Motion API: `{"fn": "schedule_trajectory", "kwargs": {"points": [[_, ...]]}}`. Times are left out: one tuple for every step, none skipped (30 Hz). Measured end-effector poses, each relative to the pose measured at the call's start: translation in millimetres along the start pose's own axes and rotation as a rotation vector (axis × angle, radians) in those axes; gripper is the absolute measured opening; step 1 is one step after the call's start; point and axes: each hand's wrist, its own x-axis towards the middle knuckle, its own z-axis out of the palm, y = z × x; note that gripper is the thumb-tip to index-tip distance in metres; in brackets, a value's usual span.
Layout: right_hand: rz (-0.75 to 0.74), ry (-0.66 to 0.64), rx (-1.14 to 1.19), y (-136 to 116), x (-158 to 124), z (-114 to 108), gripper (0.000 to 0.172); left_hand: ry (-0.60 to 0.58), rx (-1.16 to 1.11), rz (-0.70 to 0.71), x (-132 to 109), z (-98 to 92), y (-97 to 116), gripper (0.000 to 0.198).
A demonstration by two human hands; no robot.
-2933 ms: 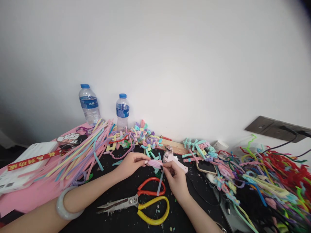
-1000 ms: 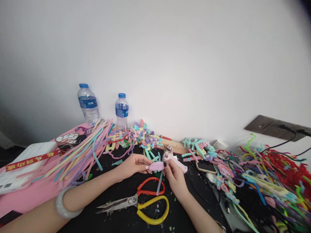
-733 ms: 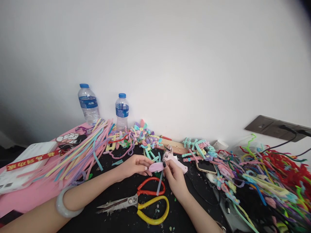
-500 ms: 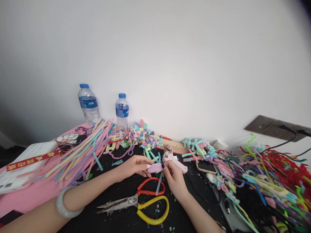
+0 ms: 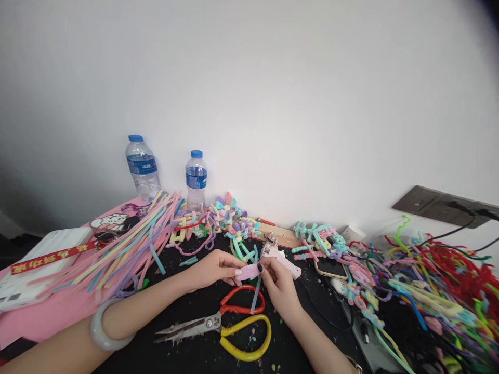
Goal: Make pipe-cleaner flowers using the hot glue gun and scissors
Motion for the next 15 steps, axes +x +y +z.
{"fn": "schedule_trajectory", "kwargs": {"points": [[0.006,-0.003,0.011,0.4,-0.3,0.3,0.013,0.0,0.001,0.002,0.1,0.1,-0.3,0.03],[0.011,-0.005,0.021,0.9,-0.6,0.6,0.013,0.001,-0.001,0.001,0.1,0.5,-0.4,0.03],[0.016,-0.005,0.031,1.5,-0.9,1.0,0.012,0.003,-0.003,-0.002,0.0,0.9,-0.4,0.03],[0.018,-0.005,0.041,2.1,-1.2,1.3,0.012,0.005,-0.005,-0.007,-0.1,1.3,-0.2,0.03],[0.019,-0.004,0.049,2.7,-1.4,1.5,0.012,0.007,-0.006,-0.012,-0.3,1.7,0.1,0.03],[0.019,-0.005,0.058,3.2,-1.4,1.7,0.011,0.008,-0.007,-0.017,-0.4,1.9,0.4,0.03],[0.018,-0.005,0.067,3.5,-1.4,1.9,0.012,0.008,-0.008,-0.019,-0.5,2.0,0.5,0.03],[0.019,-0.005,0.074,3.7,-1.3,2.0,0.012,0.007,-0.009,-0.02,-0.5,2.0,0.4,0.03],[0.02,-0.005,0.078,3.6,-1.3,2.1,0.012,0.005,-0.011,-0.02,-0.4,1.8,0.1,0.029],[0.02,-0.006,0.077,3.4,-1.2,2.1,0.012,0.003,-0.011,-0.017,-0.2,1.5,-0.5,0.029],[0.02,-0.009,0.072,3.0,-1.1,2.0,0.012,0.0,-0.011,-0.014,0.2,1.2,-1.3,0.029],[0.02,-0.014,0.06,2.6,-1.1,1.8,0.012,-0.002,-0.012,-0.011,0.6,0.8,-2.3,0.029],[0.019,-0.021,0.045,2.1,-1.1,1.6,0.013,-0.005,-0.014,-0.007,1.0,0.5,-3.4,0.029],[0.018,-0.029,0.029,1.7,-1.0,1.3,0.013,-0.007,-0.015,-0.004,1.5,0.3,-4.6,0.029],[0.017,-0.036,0.015,1.3,-0.8,1.0,0.013,-0.01,-0.017,0.0,1.9,0.0,-5.8,0.029]]}}
